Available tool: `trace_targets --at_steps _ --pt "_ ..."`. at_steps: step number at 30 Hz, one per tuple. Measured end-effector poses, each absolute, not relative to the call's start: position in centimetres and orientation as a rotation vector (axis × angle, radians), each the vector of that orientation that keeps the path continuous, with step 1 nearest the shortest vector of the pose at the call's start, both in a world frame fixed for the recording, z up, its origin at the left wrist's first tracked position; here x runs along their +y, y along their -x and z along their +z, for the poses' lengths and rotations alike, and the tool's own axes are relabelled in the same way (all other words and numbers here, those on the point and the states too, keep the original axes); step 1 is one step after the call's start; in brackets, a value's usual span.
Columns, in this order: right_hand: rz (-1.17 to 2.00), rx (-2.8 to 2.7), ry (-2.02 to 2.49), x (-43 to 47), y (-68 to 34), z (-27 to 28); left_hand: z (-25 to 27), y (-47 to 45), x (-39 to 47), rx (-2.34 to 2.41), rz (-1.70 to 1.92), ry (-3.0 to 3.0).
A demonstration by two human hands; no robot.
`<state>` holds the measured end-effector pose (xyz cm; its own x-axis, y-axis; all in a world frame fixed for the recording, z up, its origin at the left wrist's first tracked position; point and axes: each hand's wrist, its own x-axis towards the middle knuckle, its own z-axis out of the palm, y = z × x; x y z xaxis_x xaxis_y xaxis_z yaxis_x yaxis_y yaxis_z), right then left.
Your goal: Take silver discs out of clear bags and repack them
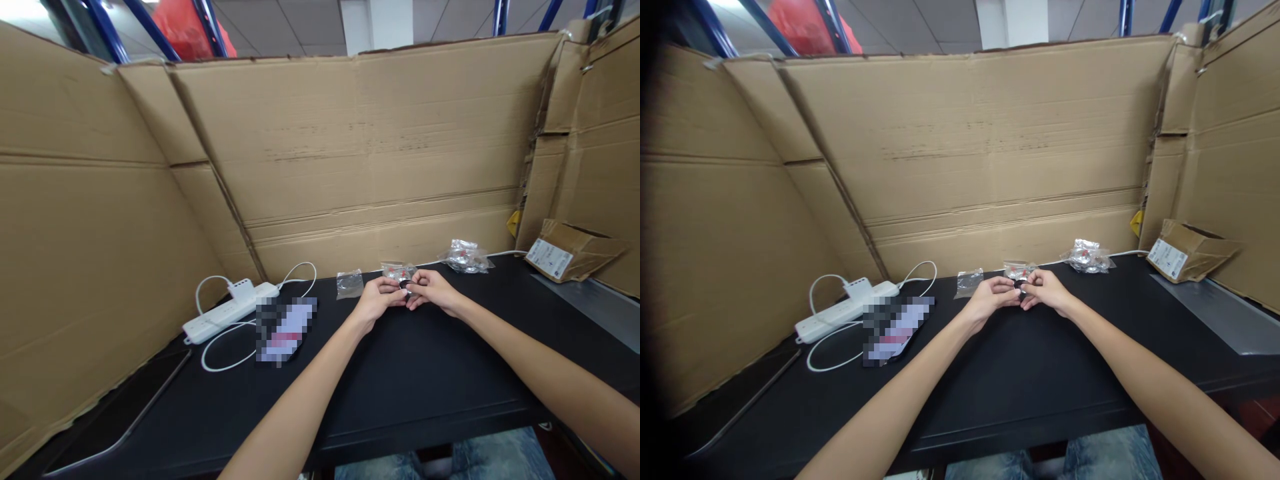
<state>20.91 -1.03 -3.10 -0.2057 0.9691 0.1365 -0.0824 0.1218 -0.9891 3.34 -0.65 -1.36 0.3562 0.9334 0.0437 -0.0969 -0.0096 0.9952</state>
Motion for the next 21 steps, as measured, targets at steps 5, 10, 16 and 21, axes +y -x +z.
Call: trace_targets --at_steps 5,10,16,21 --pt "1.327 -1.374 0.944 -1.2 -21.1 -2.9 -1.3 -3.3 -0.6 0.893 0.986 -1.354" --pt "1.117 -1.468 1.147 -0.7 -22.1 -3.0 -1.4 -3.0 0.1 0.984 1.064 -1.396" --pt "0.504 -1.918 1.466 -0.3 -23.0 -3.4 -1.4 -2.8 0.3 0.976 1.1 -1.287" --pt "0.147 -2.03 1.665 -0.7 -23.0 -3.3 -1.1 -3.1 -0.2 0.921 1.086 -1.244"
